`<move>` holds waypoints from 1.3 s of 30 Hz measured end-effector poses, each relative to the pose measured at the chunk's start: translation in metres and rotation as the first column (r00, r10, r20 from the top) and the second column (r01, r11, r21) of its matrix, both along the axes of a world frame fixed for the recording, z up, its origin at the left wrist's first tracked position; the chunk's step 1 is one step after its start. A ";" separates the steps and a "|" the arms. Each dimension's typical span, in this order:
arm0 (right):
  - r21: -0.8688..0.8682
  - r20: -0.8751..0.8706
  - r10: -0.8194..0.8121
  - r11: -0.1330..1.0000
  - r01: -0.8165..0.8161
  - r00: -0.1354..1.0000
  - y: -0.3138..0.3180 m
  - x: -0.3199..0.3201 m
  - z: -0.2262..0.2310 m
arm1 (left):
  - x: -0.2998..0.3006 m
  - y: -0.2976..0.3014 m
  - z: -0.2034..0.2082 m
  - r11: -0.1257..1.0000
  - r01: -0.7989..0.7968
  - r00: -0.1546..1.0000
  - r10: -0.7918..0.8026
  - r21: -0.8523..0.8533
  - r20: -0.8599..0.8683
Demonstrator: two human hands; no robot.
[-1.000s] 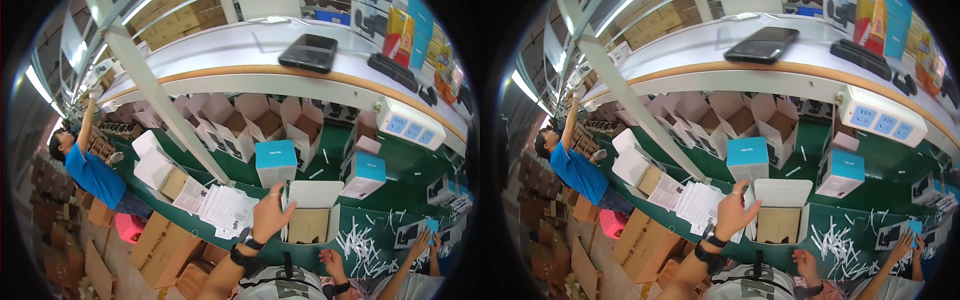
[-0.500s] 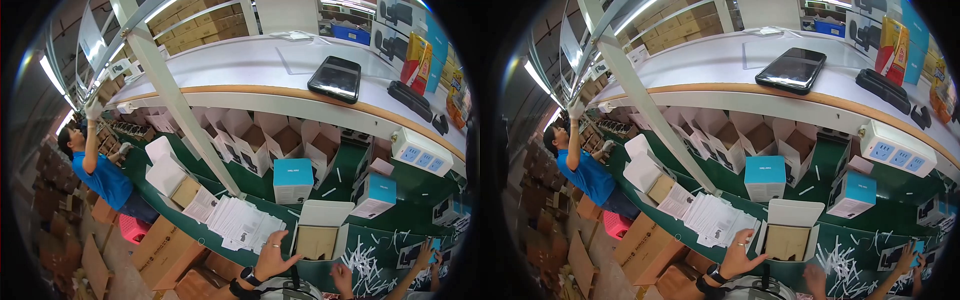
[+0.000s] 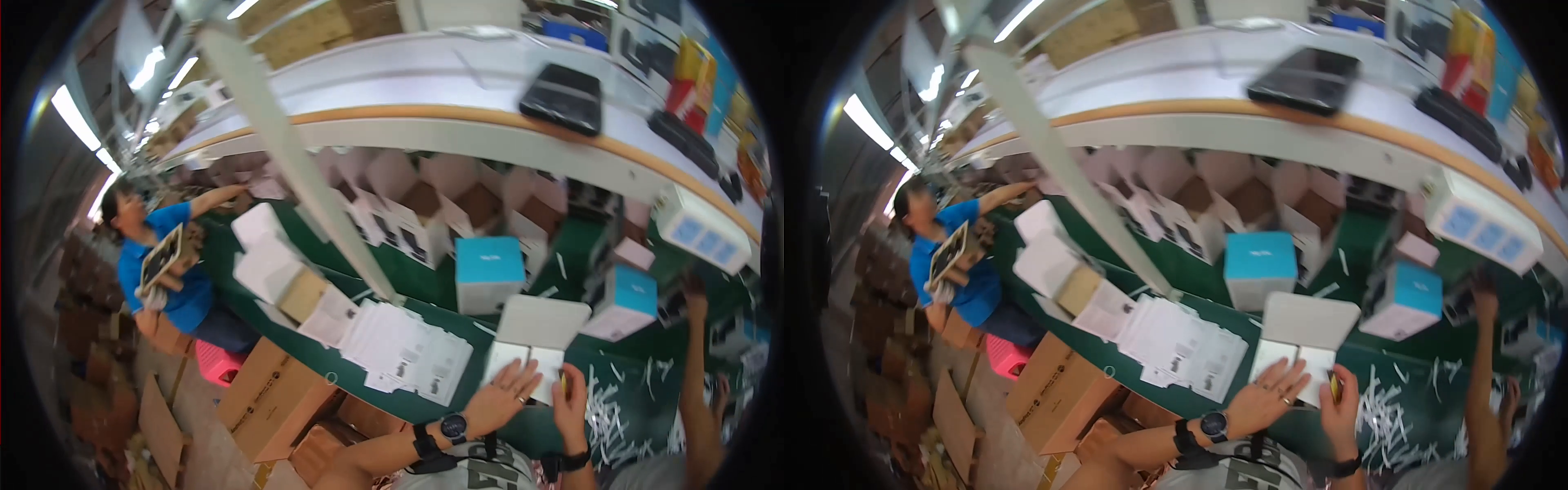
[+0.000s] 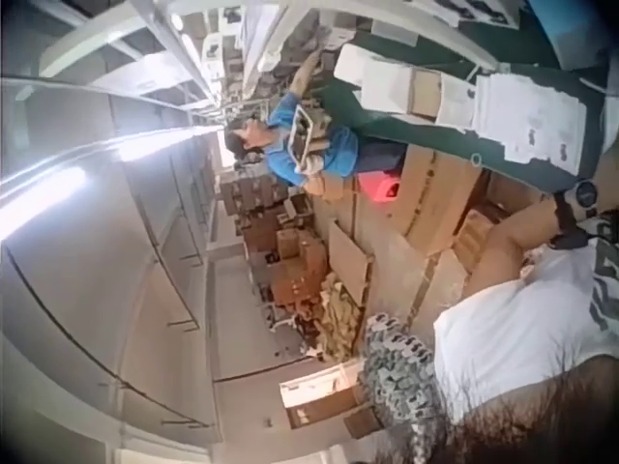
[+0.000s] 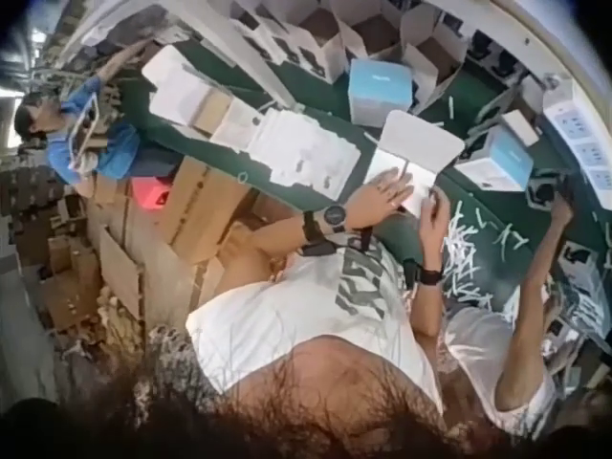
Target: The person places a manual into a white box, applies a sticker to the box flap, and closes it. They then slide the white box into a blue sleeve, apply another sticker to the sleeve, and place the completed package onto a shelf.
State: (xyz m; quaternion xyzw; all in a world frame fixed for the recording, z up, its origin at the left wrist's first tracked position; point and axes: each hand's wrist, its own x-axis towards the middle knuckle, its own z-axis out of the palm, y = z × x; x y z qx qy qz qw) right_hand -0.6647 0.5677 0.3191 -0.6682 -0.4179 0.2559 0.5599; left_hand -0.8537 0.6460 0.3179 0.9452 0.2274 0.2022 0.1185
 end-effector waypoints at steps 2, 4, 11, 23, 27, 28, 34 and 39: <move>-0.056 0.132 0.065 0.997 -0.058 0.989 0.000 0.017 0.008 | -0.005 0.007 -0.011 0.995 0.030 0.997 -0.023 0.098 -0.075; 0.012 0.345 0.005 1.000 -0.010 0.938 0.018 0.018 0.004 | -0.009 0.012 -0.013 0.999 0.019 0.994 -0.015 0.028 -0.112; 0.001 0.644 -0.064 0.997 0.083 0.762 0.027 0.027 0.013 | -0.010 0.020 -0.003 0.994 0.113 0.993 -0.112 0.016 -0.035; 0.027 0.562 -0.126 0.991 0.134 0.817 0.022 0.023 -0.004 | -0.006 0.015 -0.004 0.994 0.107 0.991 -0.105 0.014 -0.077; -0.041 0.500 -0.048 0.996 0.079 0.865 0.034 -0.008 0.023 | -0.006 0.019 -0.008 0.994 0.106 0.991 -0.104 0.014 -0.083; -0.041 0.500 -0.045 0.996 0.075 0.865 0.034 -0.006 0.020 | -0.007 0.019 -0.007 0.994 0.107 0.991 -0.105 0.017 -0.087; -0.180 0.140 0.126 0.979 -0.099 0.982 0.008 0.021 0.010 | -0.005 0.018 -0.005 0.993 0.111 0.989 -0.106 0.045 -0.100; -0.250 -0.468 0.315 0.849 -0.466 0.826 -0.082 0.059 0.036 | -0.016 0.024 -0.010 0.995 0.097 0.994 -0.096 0.017 -0.059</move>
